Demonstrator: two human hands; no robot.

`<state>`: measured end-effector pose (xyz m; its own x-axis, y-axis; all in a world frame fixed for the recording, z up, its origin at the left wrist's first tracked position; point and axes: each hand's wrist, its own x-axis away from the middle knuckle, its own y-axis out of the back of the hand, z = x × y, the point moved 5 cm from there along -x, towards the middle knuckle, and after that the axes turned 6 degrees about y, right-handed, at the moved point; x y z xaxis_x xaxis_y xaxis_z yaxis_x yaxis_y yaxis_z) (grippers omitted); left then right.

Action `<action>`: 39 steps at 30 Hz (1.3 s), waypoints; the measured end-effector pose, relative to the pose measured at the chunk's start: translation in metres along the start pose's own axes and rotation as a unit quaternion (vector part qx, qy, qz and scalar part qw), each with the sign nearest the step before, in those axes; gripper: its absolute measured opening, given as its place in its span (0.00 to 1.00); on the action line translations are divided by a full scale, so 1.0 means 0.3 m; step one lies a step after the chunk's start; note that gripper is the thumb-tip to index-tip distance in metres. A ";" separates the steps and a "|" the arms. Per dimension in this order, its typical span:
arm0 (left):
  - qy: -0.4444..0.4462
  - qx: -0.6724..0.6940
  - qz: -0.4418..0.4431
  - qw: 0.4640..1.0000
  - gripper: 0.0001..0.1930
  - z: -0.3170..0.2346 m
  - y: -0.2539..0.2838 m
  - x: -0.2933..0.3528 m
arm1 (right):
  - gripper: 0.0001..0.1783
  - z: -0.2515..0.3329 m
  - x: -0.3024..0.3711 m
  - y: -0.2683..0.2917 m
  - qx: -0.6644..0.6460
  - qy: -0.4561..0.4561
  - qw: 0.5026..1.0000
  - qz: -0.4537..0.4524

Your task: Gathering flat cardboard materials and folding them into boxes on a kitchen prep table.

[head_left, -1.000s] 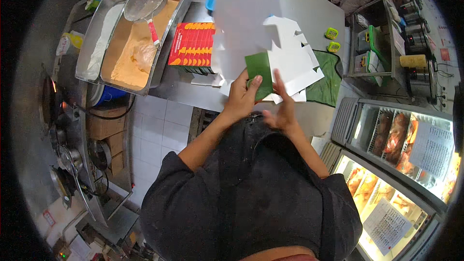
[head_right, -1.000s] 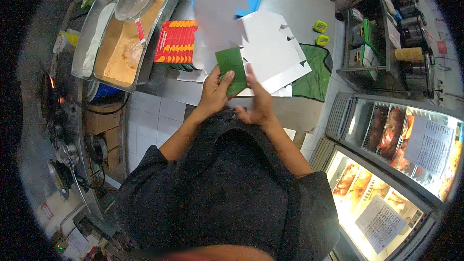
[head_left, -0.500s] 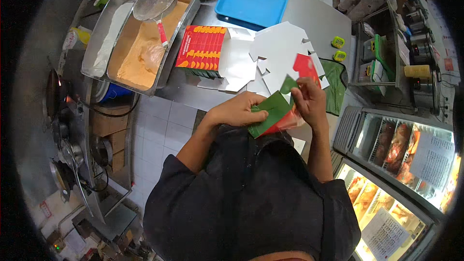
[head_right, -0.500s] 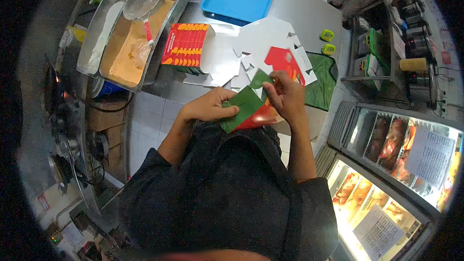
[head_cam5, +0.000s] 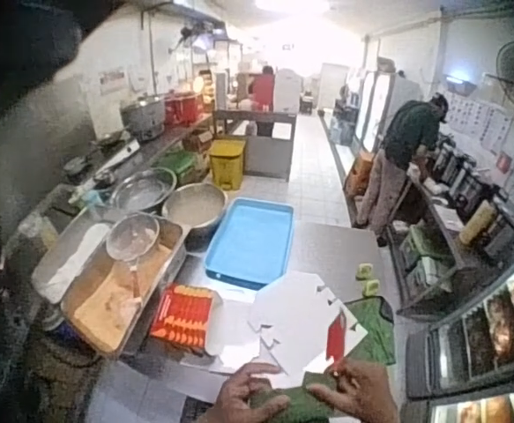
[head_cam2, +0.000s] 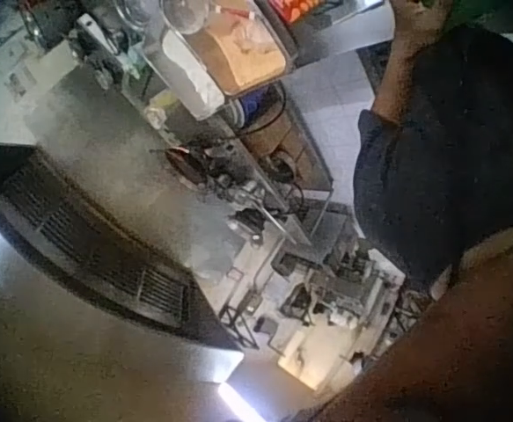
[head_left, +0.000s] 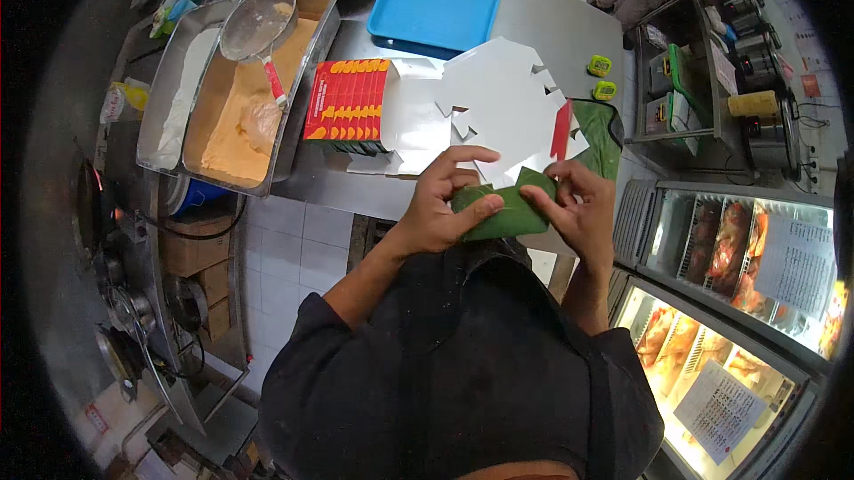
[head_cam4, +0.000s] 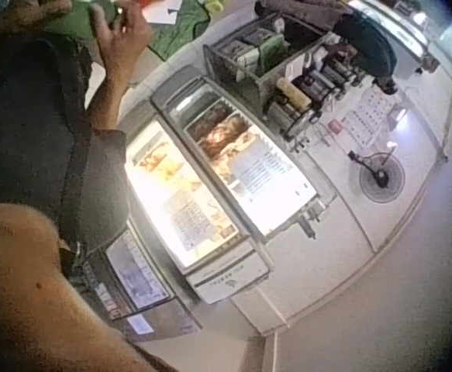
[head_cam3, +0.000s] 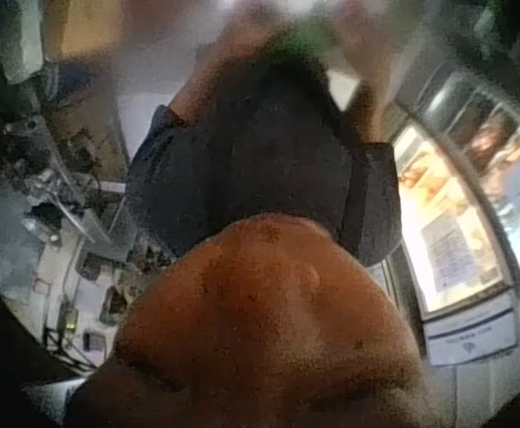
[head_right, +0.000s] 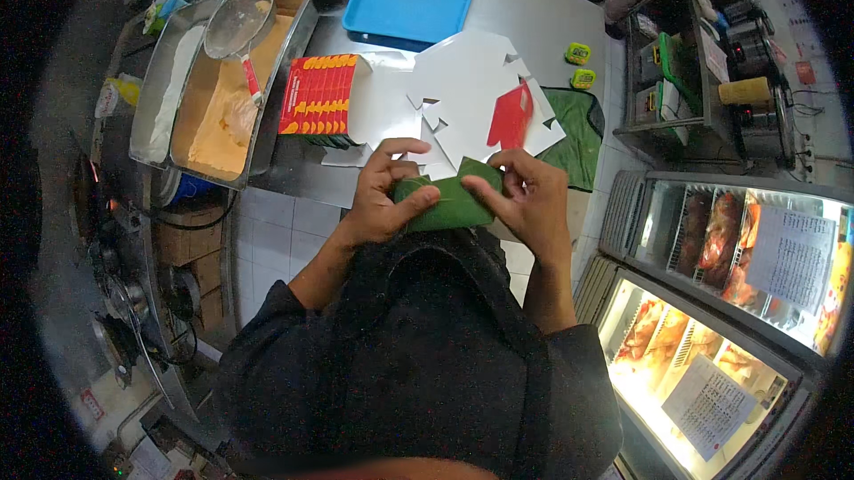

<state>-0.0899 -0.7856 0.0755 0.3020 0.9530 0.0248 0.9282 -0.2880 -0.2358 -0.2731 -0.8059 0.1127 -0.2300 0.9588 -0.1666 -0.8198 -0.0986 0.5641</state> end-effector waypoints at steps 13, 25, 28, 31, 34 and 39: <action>-0.041 -0.172 -0.002 0.984 0.23 -0.067 -0.002 -0.055 | 0.14 0.001 0.046 -0.002 -0.086 0.043 0.995 -0.011; -0.097 -0.325 -0.018 0.941 0.24 -0.024 0.162 0.057 | 0.33 -0.431 0.121 -0.102 -0.215 -0.012 0.966 -0.145; 0.027 -0.461 0.125 0.878 0.21 -0.083 0.082 0.052 | 0.27 -0.478 0.089 -0.114 -0.225 -0.137 0.944 -0.198; 0.003 -0.468 0.207 0.859 0.20 0.001 -0.027 0.065 | 0.26 -0.165 0.051 -0.157 -0.268 0.035 0.960 -0.074; 0.036 -0.481 0.250 0.839 0.16 0.110 -0.074 0.065 | 0.26 -0.039 0.081 -0.193 -0.171 0.112 0.964 0.170; 0.119 -0.305 0.329 0.886 0.14 0.112 0.032 0.081 | 0.16 -0.102 0.182 -0.154 -0.149 0.168 0.974 -0.020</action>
<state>-0.0810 -0.7621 0.0411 0.7915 0.5335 0.2982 0.4566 -0.8405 0.2918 -0.2639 -0.7572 0.0529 -0.3123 0.8271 -0.4672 -0.9359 -0.1835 0.3008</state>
